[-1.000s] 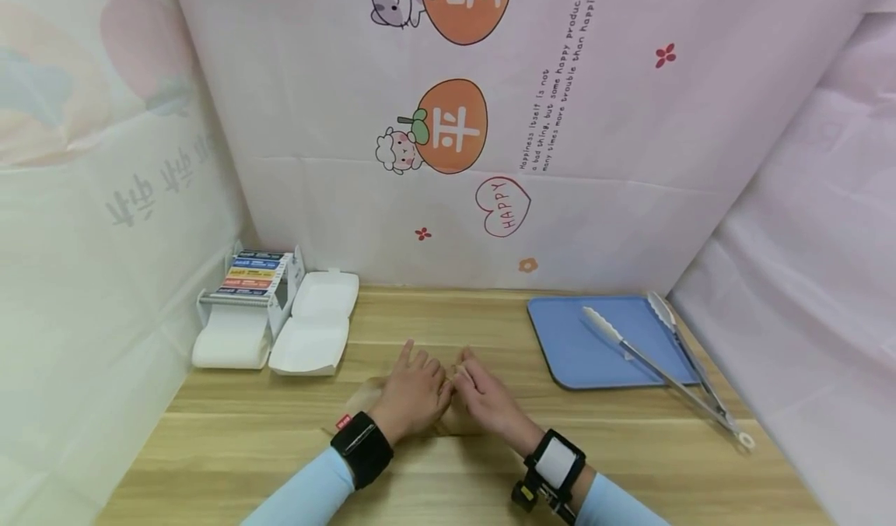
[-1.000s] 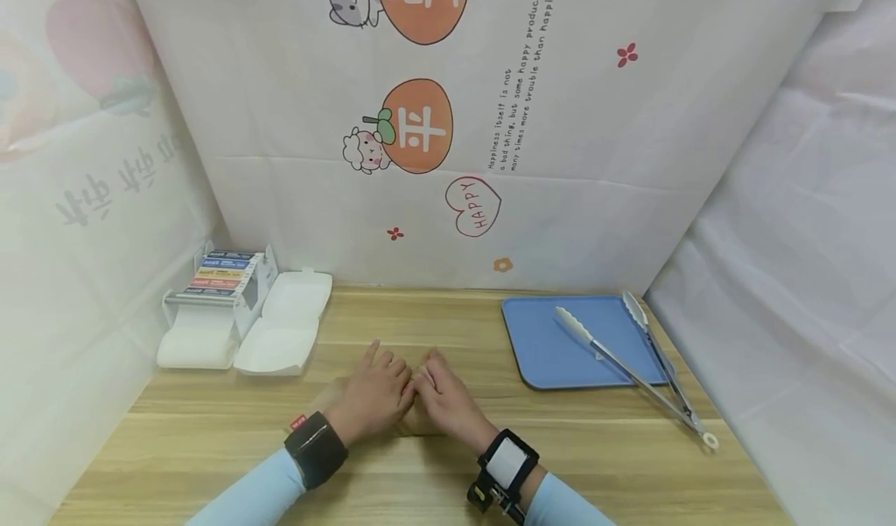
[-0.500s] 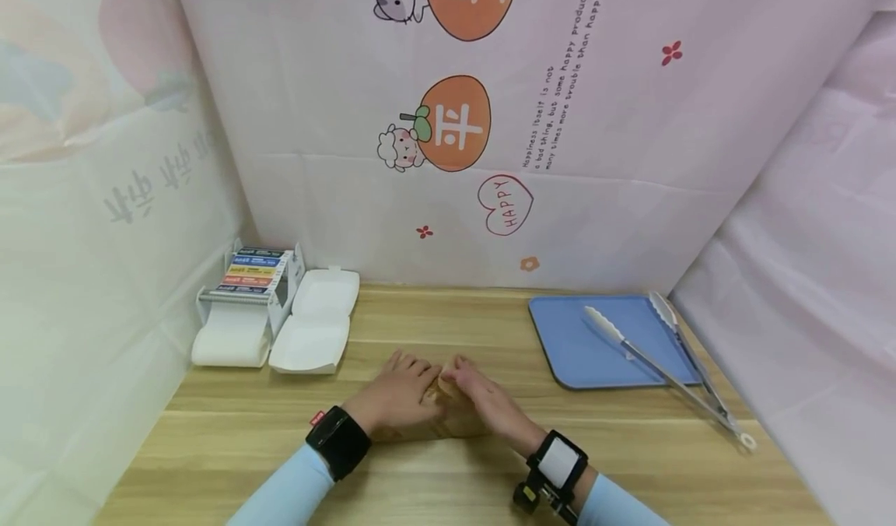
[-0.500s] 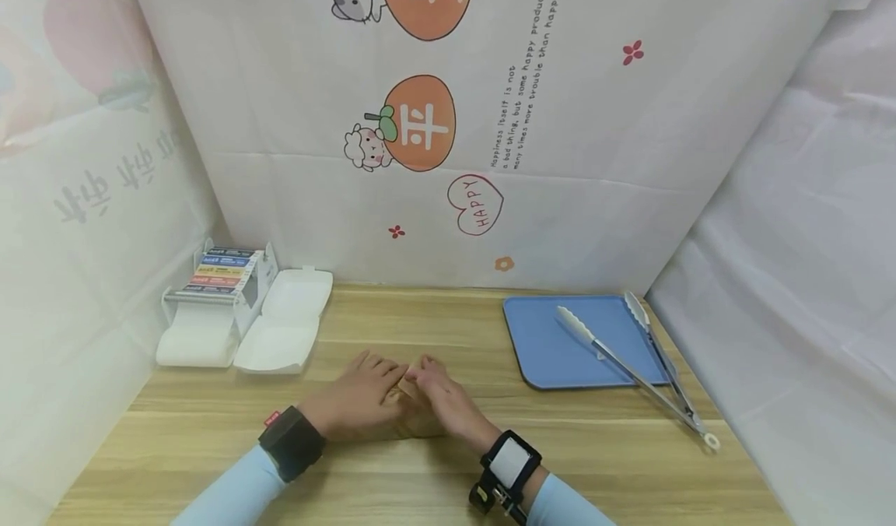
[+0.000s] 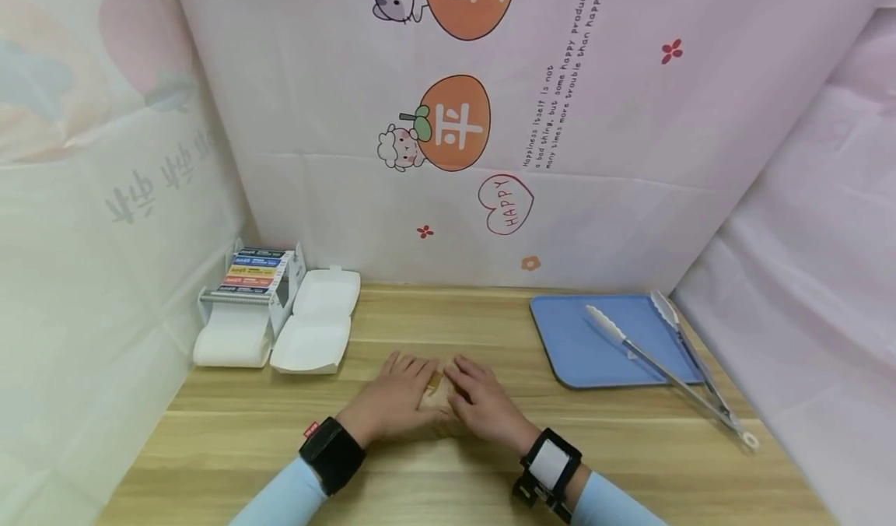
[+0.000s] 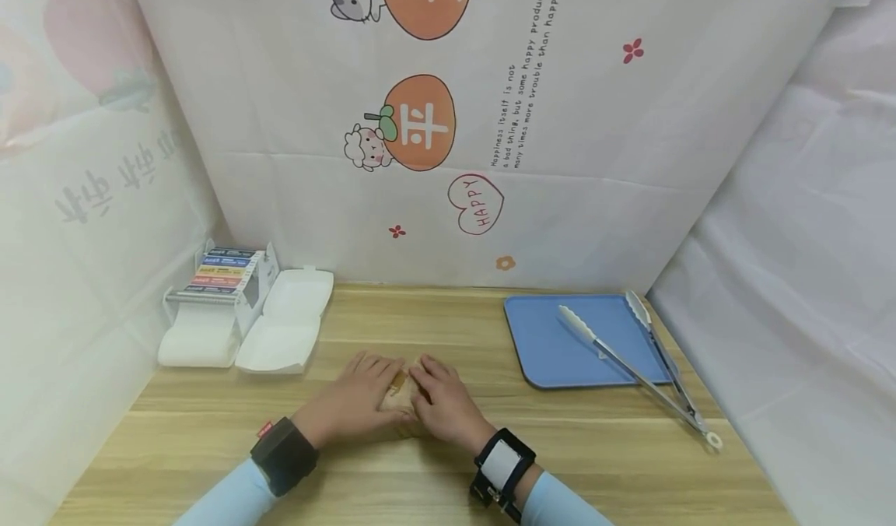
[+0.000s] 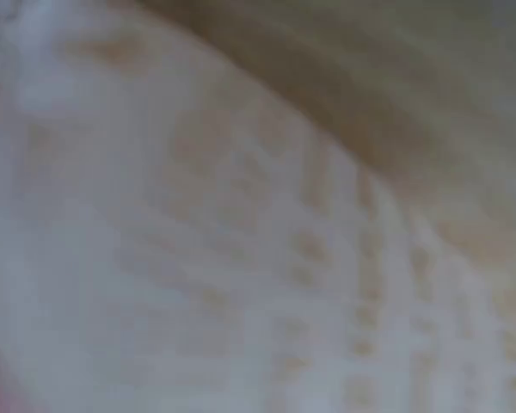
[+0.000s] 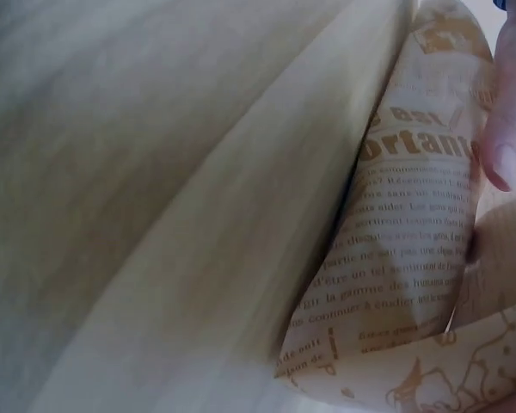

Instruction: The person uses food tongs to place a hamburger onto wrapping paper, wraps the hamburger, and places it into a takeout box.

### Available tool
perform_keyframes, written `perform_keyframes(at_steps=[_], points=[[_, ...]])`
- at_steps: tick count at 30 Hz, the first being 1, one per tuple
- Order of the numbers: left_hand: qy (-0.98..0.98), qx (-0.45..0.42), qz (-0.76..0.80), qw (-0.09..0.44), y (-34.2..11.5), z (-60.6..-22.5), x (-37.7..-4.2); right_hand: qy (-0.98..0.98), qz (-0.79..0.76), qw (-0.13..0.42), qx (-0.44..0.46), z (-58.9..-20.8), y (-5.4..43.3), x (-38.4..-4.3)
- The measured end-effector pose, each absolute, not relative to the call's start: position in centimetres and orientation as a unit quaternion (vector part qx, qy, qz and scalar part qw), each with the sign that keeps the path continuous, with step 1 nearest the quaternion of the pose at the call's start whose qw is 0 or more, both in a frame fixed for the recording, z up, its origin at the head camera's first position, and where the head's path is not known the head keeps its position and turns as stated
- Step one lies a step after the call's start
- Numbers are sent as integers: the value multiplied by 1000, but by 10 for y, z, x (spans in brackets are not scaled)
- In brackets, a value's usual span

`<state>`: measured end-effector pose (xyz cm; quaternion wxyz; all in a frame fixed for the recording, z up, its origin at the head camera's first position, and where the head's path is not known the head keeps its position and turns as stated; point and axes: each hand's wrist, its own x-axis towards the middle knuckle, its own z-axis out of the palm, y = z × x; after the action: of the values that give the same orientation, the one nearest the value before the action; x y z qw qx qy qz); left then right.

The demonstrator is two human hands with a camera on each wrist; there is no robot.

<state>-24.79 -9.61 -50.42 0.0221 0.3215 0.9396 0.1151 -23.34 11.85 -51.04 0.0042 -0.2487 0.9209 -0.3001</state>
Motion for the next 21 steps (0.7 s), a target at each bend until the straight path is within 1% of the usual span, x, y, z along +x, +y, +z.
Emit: perform_keyframes(at_steps=[4,7,13,18,21], points=[[930,356,75,-53,-98,-504,-237,925,-294,9,-240,-512,116,-233],[916,387,56,-88,-101,-504,-230,923,-305,10,-234,-511,115,-232],[910,402,51,-82,-105,-508,-225,919,-328,-8,-218,-511,111,-230],[911,404,26,-76,-105,-514,-225,906,-371,26,-201,-511,117,-233],[910,407,8,-79,-106,-515,-224,913,-344,42,-216,-512,127,-236]])
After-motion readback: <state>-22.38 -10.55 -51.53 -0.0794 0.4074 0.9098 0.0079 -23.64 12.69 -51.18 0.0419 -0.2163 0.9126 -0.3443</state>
